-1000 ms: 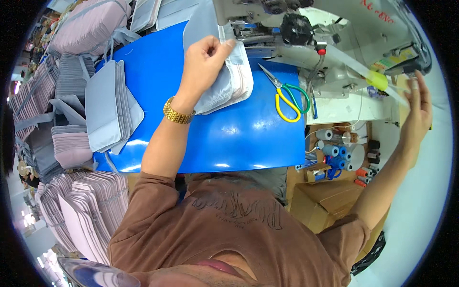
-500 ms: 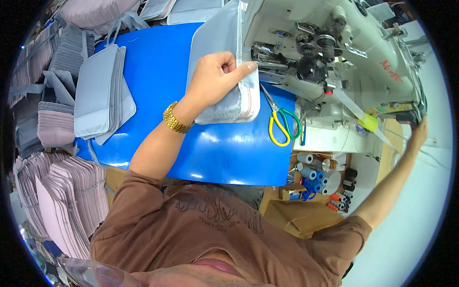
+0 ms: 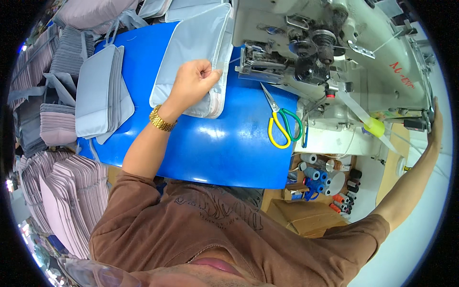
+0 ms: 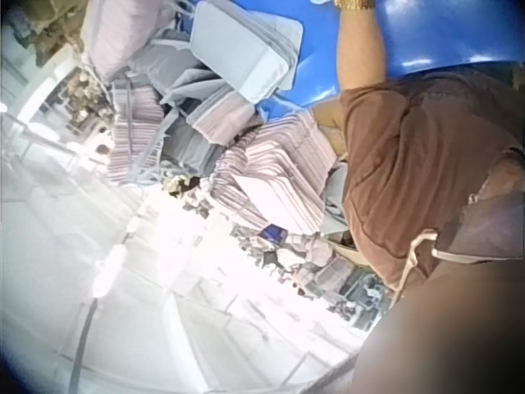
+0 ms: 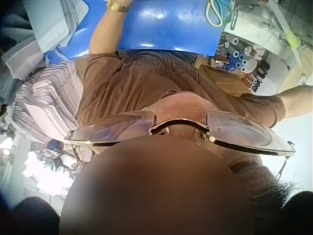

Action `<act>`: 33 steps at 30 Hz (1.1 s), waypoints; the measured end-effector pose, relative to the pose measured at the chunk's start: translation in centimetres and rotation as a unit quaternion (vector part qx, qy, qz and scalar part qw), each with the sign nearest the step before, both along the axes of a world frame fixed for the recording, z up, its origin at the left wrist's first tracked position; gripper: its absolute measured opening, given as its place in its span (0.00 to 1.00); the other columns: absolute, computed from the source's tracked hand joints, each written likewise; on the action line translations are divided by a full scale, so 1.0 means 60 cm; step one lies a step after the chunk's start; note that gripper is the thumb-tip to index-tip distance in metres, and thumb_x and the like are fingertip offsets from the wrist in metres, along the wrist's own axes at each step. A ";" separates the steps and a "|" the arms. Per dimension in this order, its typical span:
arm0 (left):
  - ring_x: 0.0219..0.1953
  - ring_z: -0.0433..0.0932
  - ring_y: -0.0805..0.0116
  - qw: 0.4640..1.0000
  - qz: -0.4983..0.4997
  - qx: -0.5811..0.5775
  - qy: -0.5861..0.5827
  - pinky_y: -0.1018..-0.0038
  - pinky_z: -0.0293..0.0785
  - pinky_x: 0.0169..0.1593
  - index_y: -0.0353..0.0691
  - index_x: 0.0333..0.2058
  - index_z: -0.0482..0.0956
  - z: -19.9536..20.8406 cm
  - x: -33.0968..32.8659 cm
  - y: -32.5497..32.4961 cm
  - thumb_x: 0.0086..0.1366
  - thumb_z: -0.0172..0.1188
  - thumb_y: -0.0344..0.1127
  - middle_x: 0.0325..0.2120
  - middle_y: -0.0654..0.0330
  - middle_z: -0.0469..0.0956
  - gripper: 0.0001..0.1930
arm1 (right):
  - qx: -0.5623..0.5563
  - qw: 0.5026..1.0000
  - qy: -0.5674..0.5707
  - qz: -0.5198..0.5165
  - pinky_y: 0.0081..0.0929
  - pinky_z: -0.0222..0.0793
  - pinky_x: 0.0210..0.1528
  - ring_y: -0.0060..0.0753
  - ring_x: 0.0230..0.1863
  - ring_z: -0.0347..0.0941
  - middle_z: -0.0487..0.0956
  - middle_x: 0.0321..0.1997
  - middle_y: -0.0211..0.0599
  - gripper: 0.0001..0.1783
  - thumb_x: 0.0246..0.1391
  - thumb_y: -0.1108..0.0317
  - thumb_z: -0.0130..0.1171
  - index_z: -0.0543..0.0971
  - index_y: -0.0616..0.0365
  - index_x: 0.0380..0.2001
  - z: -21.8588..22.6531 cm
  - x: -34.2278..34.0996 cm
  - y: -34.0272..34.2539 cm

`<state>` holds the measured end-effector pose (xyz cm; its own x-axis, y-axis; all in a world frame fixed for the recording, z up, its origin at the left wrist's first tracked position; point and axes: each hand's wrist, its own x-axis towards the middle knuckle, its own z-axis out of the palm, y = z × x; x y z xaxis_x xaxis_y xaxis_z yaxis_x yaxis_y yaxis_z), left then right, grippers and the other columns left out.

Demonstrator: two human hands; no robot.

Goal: Sewing fabric pouches using an industrial sewing machine.

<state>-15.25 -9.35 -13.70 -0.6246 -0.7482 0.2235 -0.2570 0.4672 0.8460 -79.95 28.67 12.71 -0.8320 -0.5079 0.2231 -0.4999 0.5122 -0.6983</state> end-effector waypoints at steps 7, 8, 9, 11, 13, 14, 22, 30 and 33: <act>0.30 0.78 0.45 0.992 0.023 -0.089 -0.082 0.54 0.74 0.34 0.35 0.19 0.76 -0.025 -0.030 -0.011 0.57 0.58 0.40 0.21 0.46 0.78 0.15 | -0.082 0.986 -0.145 0.027 0.28 0.75 0.46 0.27 0.40 0.80 0.82 0.44 0.39 0.30 0.66 0.46 0.53 0.77 0.65 0.55 -0.005 0.003 -0.015; 0.33 0.78 0.44 0.990 0.020 -0.090 -0.105 0.53 0.75 0.36 0.35 0.19 0.76 -0.023 -0.034 -0.012 0.57 0.58 0.40 0.22 0.46 0.78 0.15 | -0.085 0.986 -0.143 0.027 0.28 0.75 0.46 0.27 0.40 0.80 0.82 0.44 0.39 0.30 0.66 0.46 0.53 0.77 0.65 0.55 -0.004 0.000 -0.012; 0.33 0.78 0.44 0.990 0.020 -0.093 -0.102 0.53 0.75 0.36 0.35 0.19 0.76 -0.032 -0.038 -0.008 0.57 0.58 0.40 0.22 0.46 0.78 0.15 | -0.096 0.982 -0.158 0.038 0.29 0.75 0.48 0.28 0.40 0.81 0.82 0.45 0.39 0.30 0.67 0.46 0.52 0.77 0.65 0.54 -0.011 -0.002 -0.008; 0.33 0.77 0.43 0.985 0.027 -0.136 -0.098 0.51 0.72 0.38 0.34 0.20 0.73 -0.051 -0.046 -0.005 0.60 0.56 0.41 0.22 0.45 0.77 0.16 | -0.186 0.965 -0.181 0.032 0.31 0.74 0.52 0.33 0.43 0.81 0.82 0.48 0.40 0.30 0.67 0.46 0.51 0.75 0.65 0.56 -0.054 0.002 -0.005; 0.33 0.77 0.42 0.985 0.001 -0.147 -0.095 0.49 0.72 0.39 0.34 0.21 0.74 -0.049 -0.050 0.016 0.60 0.55 0.40 0.23 0.45 0.77 0.15 | -0.315 0.931 -0.176 0.052 0.33 0.70 0.57 0.33 0.52 0.77 0.79 0.53 0.40 0.31 0.68 0.46 0.50 0.73 0.64 0.58 -0.125 0.007 0.028; 0.34 0.77 0.41 0.983 -0.027 -0.151 -0.101 0.48 0.73 0.40 0.34 0.23 0.75 -0.044 -0.037 0.033 0.61 0.54 0.40 0.25 0.45 0.78 0.15 | -0.372 0.913 -0.158 0.054 0.33 0.69 0.58 0.32 0.55 0.75 0.78 0.55 0.40 0.32 0.68 0.46 0.50 0.72 0.65 0.59 -0.148 0.035 0.010; 0.42 0.76 0.46 0.961 0.011 -0.216 -0.171 0.56 0.73 0.46 0.34 0.34 0.76 0.051 0.172 0.034 0.66 0.54 0.35 0.40 0.48 0.77 0.09 | -0.259 0.959 0.095 -0.071 0.34 0.65 0.64 0.33 0.61 0.70 0.73 0.62 0.38 0.26 0.68 0.56 0.52 0.69 0.56 0.64 -0.222 0.268 0.012; 0.22 0.64 0.62 0.966 0.096 -0.226 -0.075 0.65 0.62 0.28 0.34 0.25 0.66 0.205 0.264 -0.044 0.68 0.57 0.36 0.19 0.53 0.63 0.15 | -0.199 0.956 -0.188 0.106 0.25 0.76 0.42 0.26 0.37 0.79 0.82 0.40 0.36 0.13 0.65 0.67 0.57 0.80 0.61 0.48 -0.502 0.777 -0.098; 0.24 0.56 0.76 0.961 0.087 -0.263 0.020 0.72 0.57 0.27 0.35 0.22 0.62 0.236 0.210 -0.103 0.69 0.58 0.35 0.18 0.63 0.56 0.19 | -0.168 0.959 -0.173 0.151 0.24 0.74 0.38 0.27 0.34 0.79 0.83 0.37 0.37 0.09 0.61 0.73 0.59 0.82 0.63 0.43 -0.544 0.875 -0.129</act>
<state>-2.66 -15.54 0.44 -0.4838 -0.6168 0.6209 -0.3413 0.7862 0.5151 -27.45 20.90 -19.90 -0.7127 -0.6843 0.1540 -0.2985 0.0973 -0.9494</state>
